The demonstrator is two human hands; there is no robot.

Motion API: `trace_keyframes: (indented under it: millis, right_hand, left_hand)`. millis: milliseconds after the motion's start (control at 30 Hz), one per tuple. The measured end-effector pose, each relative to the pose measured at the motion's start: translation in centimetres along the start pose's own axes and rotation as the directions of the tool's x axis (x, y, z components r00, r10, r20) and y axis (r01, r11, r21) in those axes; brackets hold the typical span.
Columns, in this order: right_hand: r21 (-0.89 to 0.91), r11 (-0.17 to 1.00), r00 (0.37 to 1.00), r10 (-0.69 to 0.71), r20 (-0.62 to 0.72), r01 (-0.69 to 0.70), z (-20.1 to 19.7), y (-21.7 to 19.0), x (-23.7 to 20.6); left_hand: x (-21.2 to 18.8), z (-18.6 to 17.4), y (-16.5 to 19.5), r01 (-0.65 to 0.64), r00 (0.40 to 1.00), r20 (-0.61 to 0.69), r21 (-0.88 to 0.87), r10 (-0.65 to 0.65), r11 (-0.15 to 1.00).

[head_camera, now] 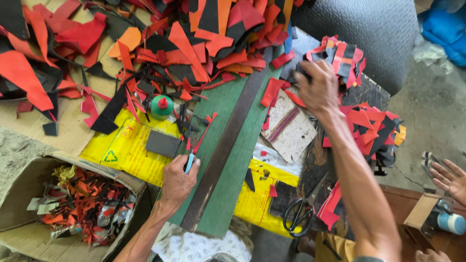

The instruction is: The person uses a utility knife to cut red and black material pieces on a green cutting board. They repeatedly position the material, cut along edges, and place the cut pieces into a pile on the table.

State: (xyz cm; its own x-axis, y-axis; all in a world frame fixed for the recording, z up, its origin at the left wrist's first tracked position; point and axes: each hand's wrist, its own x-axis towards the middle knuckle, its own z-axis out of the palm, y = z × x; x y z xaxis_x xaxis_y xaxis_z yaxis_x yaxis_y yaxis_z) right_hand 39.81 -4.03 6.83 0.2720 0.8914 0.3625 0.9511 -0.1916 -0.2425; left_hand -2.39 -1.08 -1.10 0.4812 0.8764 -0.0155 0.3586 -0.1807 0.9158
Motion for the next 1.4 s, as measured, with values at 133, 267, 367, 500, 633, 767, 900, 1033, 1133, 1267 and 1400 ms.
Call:
trace_keyframes:
  millis: [133,267,367,500,633,767,900,1033,1133,1267,1400]
  right_hand:
    - [0.152,0.988,0.997,0.016,-0.079,-0.004,5.8,-4.5,9.0]
    - [0.038,0.999,0.991,-0.028,-0.134,0.033,9.9,-7.3,12.7]
    - [-0.030,0.994,0.991,0.097,-0.088,-0.100,11.3,-8.2,12.8]
    - [-0.031,0.995,0.965,0.086,-0.248,-0.097,11.7,-8.2,12.8]
    - [0.010,0.994,0.955,0.103,-0.278,-0.105,11.4,-8.1,13.1]
    - [0.405,0.876,0.954,0.298,-0.032,-0.260,11.2,-7.2,13.5]
    - [0.567,0.822,0.927,0.255,-0.276,-0.057,9.3,-4.8,13.5]
    - [0.811,0.581,0.896,0.321,-0.308,0.070,5.4,-1.9,12.4]
    - [0.961,0.237,0.861,0.508,-0.001,-0.139,3.8,-2.0,9.5]
    - [0.956,0.084,0.848,0.487,0.208,-0.282,4.9,-4.5,2.4]
    - [0.546,0.748,0.912,0.402,0.077,-0.376,7.2,-6.9,-5.5]
  left_hand:
    - [0.0,0.2,-0.1,0.045,0.999,-0.008,0.026,-0.045,0.999]
    - [0.0,0.2,-0.1,0.050,0.999,-0.013,0.027,-0.050,0.998]
    - [0.0,0.3,0.0,0.042,0.999,-0.022,0.040,-0.041,0.998]
    - [-0.1,0.2,0.0,0.066,0.998,-0.005,0.055,-0.066,0.996]
    - [-0.1,0.1,0.2,0.067,0.998,0.002,0.041,-0.067,0.997]
    - [0.0,0.0,0.4,0.059,0.998,0.006,0.028,-0.059,0.998]
    - [0.1,-0.1,0.6,0.060,0.998,0.004,0.019,-0.061,0.998]
    - [0.2,-0.1,0.4,0.078,0.997,0.001,0.026,-0.078,0.997]
    - [0.0,-0.1,0.2,0.053,0.999,0.003,0.031,-0.053,0.998]
    - [0.0,0.1,-0.2,0.030,0.999,-0.014,0.042,-0.030,0.999]
    - [-0.2,-0.1,-0.5,-0.018,1.000,0.000,0.059,0.019,0.998]
